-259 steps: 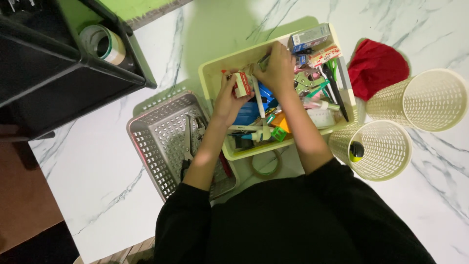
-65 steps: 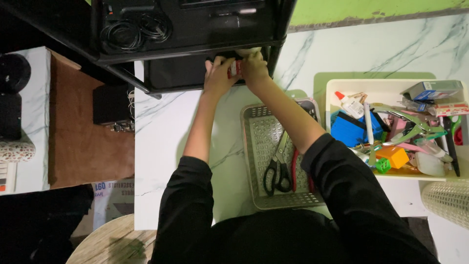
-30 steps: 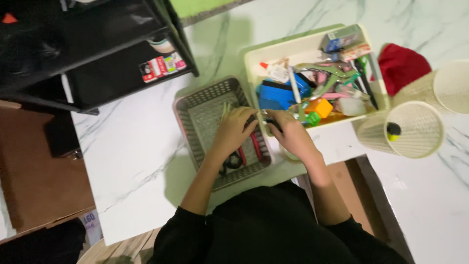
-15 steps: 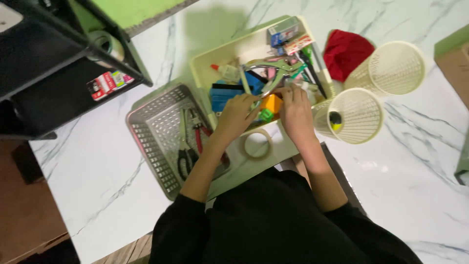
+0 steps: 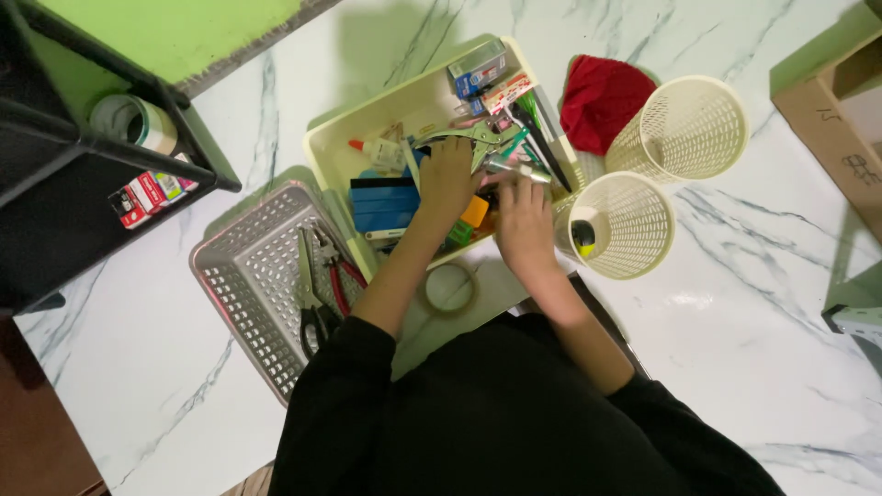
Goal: Sorting and organizing various tools and materials such as scissors, tape, and glue into bins and onto a storage shelf.
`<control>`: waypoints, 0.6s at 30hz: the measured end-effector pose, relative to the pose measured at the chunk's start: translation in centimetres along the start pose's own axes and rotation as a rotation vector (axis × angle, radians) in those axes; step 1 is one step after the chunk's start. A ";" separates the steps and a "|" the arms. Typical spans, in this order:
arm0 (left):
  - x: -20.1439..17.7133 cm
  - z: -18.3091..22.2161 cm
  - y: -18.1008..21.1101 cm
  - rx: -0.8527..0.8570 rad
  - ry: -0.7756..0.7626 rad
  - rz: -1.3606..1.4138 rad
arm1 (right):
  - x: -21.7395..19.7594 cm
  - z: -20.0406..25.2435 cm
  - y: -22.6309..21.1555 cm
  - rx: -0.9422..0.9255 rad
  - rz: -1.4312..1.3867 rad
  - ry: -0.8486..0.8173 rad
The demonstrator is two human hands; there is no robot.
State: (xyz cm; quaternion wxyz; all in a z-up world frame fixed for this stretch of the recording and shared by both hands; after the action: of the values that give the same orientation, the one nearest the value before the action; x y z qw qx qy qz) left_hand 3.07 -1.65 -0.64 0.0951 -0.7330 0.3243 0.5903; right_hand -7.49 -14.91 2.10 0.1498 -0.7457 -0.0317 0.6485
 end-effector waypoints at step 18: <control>-6.3 4.2 -5.5 -0.072 0.052 0.700 | -3.1 -0.8 -4.1 -0.187 -0.704 -0.142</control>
State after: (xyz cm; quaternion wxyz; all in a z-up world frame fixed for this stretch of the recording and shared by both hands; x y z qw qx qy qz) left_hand 2.41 7.08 2.63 -0.1472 -0.5952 0.5373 0.5791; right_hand -6.57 -11.94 6.24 0.2925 -0.6527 -0.3558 0.6016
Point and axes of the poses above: each hand's wrist, its own z-axis away from the middle knuckle, its own x-axis out of the palm, y = z × x, the point moved 1 cm from there along -z, towards the middle knuckle, and after that the axes turned 15 degrees about x, right-handed, at the moved point
